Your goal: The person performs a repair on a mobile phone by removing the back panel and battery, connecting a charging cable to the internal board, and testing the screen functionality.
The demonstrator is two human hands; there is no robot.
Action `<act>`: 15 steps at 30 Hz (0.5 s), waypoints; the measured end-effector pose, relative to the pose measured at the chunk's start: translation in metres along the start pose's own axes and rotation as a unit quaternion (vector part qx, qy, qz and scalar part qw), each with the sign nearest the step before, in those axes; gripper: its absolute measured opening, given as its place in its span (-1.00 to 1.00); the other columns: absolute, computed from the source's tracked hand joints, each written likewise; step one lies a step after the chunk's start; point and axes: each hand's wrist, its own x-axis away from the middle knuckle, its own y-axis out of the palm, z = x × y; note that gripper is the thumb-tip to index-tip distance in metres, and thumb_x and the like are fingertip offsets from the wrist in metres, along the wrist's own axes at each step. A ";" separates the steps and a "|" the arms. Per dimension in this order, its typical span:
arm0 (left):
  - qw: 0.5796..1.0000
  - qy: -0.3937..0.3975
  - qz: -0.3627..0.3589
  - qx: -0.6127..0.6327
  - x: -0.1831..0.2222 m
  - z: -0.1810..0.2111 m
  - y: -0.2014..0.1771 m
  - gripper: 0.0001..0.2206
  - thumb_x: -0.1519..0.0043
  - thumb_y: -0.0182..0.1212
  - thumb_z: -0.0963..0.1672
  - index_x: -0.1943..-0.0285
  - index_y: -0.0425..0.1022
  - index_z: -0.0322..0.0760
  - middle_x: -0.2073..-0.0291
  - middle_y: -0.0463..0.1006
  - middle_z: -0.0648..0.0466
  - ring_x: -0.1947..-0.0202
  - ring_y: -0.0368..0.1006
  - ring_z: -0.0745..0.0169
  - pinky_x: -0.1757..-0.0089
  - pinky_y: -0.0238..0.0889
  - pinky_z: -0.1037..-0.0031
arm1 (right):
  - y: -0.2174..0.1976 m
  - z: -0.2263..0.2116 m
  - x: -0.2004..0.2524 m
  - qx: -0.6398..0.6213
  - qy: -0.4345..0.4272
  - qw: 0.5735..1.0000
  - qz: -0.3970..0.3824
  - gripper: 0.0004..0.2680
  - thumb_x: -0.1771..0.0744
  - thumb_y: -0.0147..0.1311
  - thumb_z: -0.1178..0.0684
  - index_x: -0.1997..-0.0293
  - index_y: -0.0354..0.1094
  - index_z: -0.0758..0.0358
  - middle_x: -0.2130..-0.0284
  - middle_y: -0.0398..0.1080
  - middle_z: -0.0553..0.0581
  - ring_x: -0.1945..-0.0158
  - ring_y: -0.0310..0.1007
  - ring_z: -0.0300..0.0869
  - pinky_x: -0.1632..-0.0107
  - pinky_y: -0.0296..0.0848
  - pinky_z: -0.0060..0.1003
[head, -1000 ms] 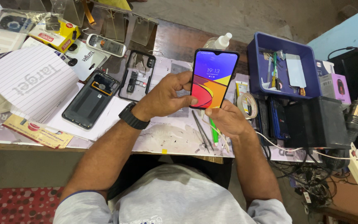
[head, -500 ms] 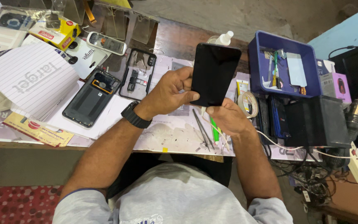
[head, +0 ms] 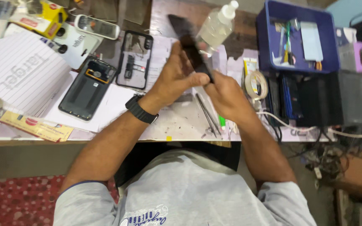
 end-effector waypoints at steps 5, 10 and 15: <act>0.979 -0.052 0.108 0.167 0.003 -0.014 -0.006 -0.21 -0.28 0.34 -0.19 -0.61 -0.16 -0.26 -0.43 0.29 -0.17 -0.42 0.21 0.00 -0.42 0.10 0.19 | 0.010 -0.034 -0.009 0.191 -0.070 0.977 0.059 -0.49 -0.27 0.13 0.03 -0.35 0.11 0.42 -0.22 0.27 0.39 -0.31 0.22 0.22 -0.31 0.01 0.35; 0.971 -0.058 0.117 0.199 0.008 0.004 -0.008 -0.44 -0.35 0.28 -0.20 -0.48 0.09 -0.42 -0.22 0.42 -0.28 -0.19 0.41 -0.15 -0.25 0.31 0.17 | 0.000 -0.034 0.025 0.195 -0.119 0.966 0.123 -0.36 -0.26 0.30 -0.14 -0.38 0.03 0.42 -0.29 0.19 0.38 -0.36 0.16 0.20 -0.40 -0.04 0.34; 0.982 -0.072 0.073 0.158 0.011 0.011 -0.002 -0.53 -0.42 0.23 -0.13 -0.45 0.17 -0.41 -0.16 0.42 -0.23 -0.10 0.48 -0.13 -0.13 0.52 0.12 | -0.036 -0.002 0.082 0.035 -0.173 0.972 0.154 -0.61 -0.37 0.36 0.04 -0.31 0.29 0.26 -0.20 0.36 0.24 -0.23 0.39 0.06 -0.25 0.39 -0.08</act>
